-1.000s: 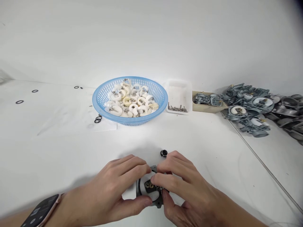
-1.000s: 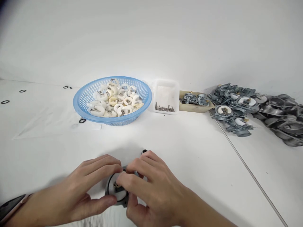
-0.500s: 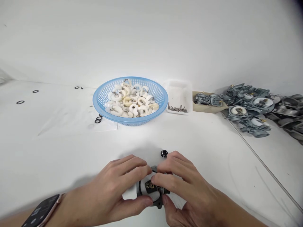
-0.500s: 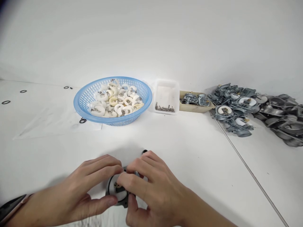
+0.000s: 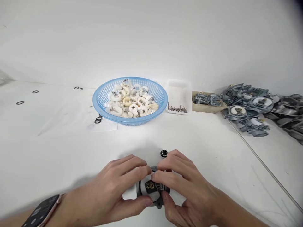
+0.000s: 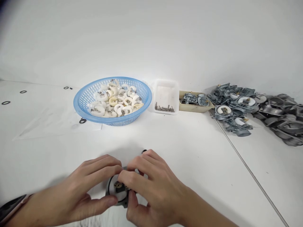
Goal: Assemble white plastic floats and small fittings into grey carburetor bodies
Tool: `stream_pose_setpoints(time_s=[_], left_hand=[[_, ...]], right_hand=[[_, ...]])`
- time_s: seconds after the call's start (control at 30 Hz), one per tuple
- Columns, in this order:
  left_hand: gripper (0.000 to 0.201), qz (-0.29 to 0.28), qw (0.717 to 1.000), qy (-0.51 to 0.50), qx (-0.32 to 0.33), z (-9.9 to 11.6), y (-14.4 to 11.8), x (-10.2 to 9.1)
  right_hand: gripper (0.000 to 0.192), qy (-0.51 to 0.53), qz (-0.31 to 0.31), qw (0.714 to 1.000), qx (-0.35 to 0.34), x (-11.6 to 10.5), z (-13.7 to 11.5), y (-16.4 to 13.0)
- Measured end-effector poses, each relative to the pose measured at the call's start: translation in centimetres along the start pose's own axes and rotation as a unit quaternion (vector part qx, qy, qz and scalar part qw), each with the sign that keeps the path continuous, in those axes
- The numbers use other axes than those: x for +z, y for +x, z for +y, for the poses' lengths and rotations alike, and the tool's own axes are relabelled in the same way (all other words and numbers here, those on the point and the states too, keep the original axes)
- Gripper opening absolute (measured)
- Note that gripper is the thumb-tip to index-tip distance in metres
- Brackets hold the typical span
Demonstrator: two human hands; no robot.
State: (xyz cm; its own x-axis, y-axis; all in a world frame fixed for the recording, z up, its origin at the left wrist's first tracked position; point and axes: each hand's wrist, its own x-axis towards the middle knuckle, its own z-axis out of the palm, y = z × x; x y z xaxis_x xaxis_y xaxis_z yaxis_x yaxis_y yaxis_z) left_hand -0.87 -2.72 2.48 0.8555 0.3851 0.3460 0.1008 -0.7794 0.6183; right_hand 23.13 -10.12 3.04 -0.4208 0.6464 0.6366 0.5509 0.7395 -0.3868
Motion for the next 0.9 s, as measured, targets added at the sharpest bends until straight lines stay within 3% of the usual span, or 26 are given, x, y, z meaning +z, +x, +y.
stream_pose_setpoints(time_s=[0.23, 0.9], left_hand=[[0.025, 0.003, 1.0, 0.001, -0.001, 0.17, 0.07, -0.09], [0.025, 0.01, 1.0, -0.003, -0.021, 0.53, 0.12, -0.22]], right_hand=[[0.047, 0.034, -0.004, 0.999, 0.018, -0.05, -0.37, -0.03], [0.043, 0.021, -0.024, 0.999, 0.018, -0.16, -0.59, -0.26]])
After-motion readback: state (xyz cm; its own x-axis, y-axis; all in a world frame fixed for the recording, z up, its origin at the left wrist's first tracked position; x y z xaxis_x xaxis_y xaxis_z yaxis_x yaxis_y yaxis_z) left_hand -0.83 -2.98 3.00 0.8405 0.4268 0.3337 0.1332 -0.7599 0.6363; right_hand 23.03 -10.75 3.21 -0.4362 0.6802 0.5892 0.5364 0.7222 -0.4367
